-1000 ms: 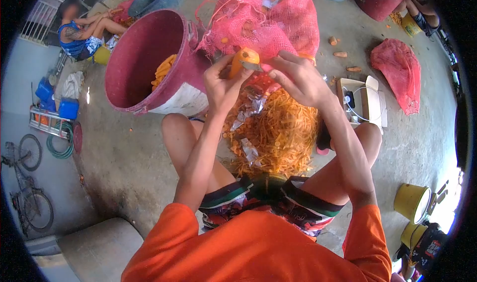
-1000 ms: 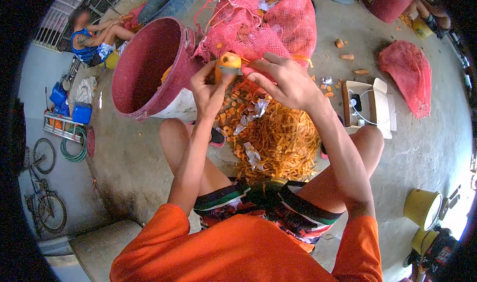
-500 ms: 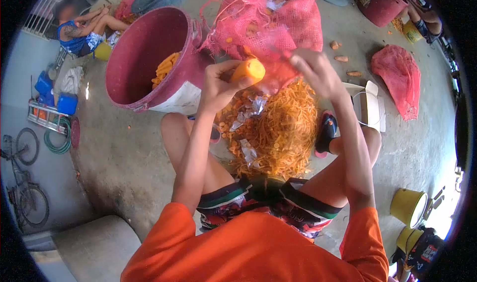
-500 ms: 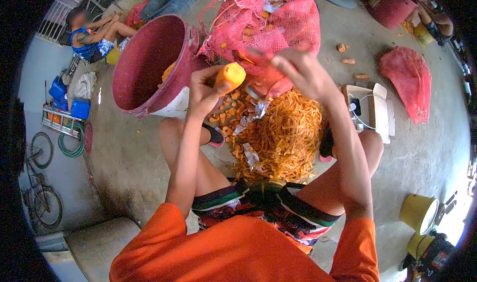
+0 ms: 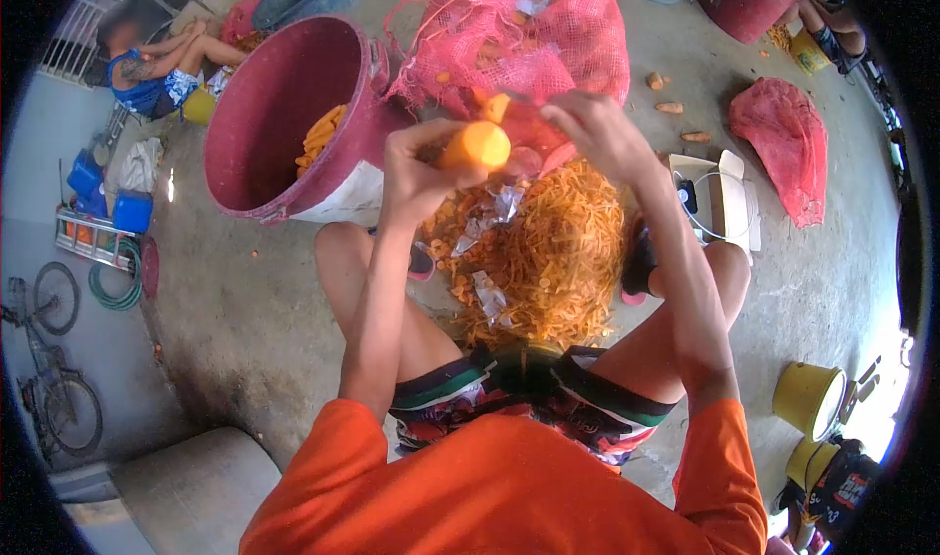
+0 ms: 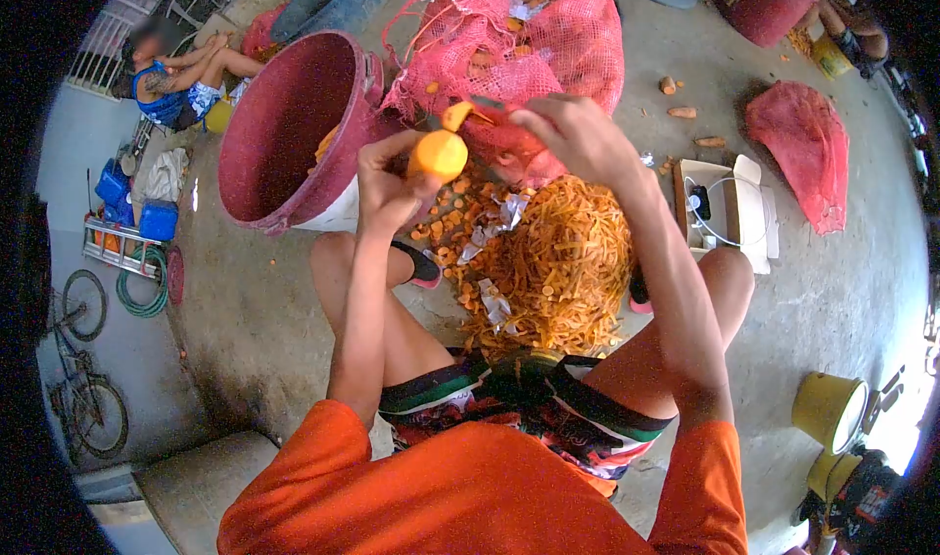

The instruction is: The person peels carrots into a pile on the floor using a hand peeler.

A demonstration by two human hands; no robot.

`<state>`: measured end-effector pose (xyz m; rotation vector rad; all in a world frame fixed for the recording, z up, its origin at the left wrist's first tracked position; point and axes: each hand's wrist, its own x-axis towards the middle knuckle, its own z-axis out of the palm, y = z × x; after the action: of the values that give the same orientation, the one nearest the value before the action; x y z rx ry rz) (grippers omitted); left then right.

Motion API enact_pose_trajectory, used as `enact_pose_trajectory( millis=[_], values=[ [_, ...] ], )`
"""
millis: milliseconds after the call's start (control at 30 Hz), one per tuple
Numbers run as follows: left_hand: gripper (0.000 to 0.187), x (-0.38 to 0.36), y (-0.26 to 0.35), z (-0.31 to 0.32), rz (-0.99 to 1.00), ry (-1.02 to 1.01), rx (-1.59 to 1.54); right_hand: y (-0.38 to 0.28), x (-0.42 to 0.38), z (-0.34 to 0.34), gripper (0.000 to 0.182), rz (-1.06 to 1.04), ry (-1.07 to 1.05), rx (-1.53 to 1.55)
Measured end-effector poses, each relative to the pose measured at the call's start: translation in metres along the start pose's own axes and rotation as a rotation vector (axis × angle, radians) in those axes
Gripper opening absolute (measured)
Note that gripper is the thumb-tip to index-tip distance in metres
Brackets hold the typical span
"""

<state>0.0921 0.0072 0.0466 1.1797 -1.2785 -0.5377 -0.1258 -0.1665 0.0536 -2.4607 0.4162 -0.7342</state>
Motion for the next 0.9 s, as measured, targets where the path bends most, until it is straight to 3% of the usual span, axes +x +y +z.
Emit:
enact_pose_trajectory(
  millis=[67,133,200,233,433,533,600,733,800,867,900],
  values=[
    [0.049,-0.001,0.005,0.001,-0.009,-0.059,-0.255,-0.008,0.004,-0.008,0.035,-0.01,0.046,0.018],
    [0.049,-0.002,0.006,0.004,-0.035,0.006,-0.197,-0.023,-0.002,-0.017,0.035,0.143,-0.021,0.19],
    [0.047,0.003,0.009,0.003,0.103,0.05,0.119,-0.03,-0.006,-0.008,0.036,0.07,-0.018,0.193],
    [0.047,0.002,0.016,0.006,0.044,0.079,0.202,-0.041,-0.006,-0.004,0.035,0.002,-0.047,0.223],
    [0.046,0.001,0.019,0.009,0.19,0.163,0.32,-0.054,-0.005,0.005,0.034,-0.093,-0.09,0.251],
    [0.045,-0.002,0.021,0.003,0.295,0.181,0.339,-0.035,-0.008,0.016,0.038,-0.01,-0.05,0.276],
    [0.045,0.002,0.024,-0.001,0.353,0.182,0.33,-0.004,-0.007,0.017,0.042,0.224,-0.168,0.122],
    [0.05,-0.005,0.007,-0.024,0.282,0.112,0.192,-0.021,-0.011,0.002,0.046,0.302,-0.194,0.141],
    [0.062,-0.008,0.003,-0.045,-0.068,0.206,-0.275,-0.015,-0.014,0.001,0.048,0.281,-0.213,0.107],
    [0.075,0.012,-0.017,-0.096,-0.062,0.177,-1.005,-0.01,-0.021,-0.003,0.05,0.273,-0.226,0.073],
    [0.072,0.015,-0.023,-0.128,-0.173,0.317,-1.337,-0.008,-0.022,-0.006,0.05,0.288,-0.229,0.091]
  ],
)
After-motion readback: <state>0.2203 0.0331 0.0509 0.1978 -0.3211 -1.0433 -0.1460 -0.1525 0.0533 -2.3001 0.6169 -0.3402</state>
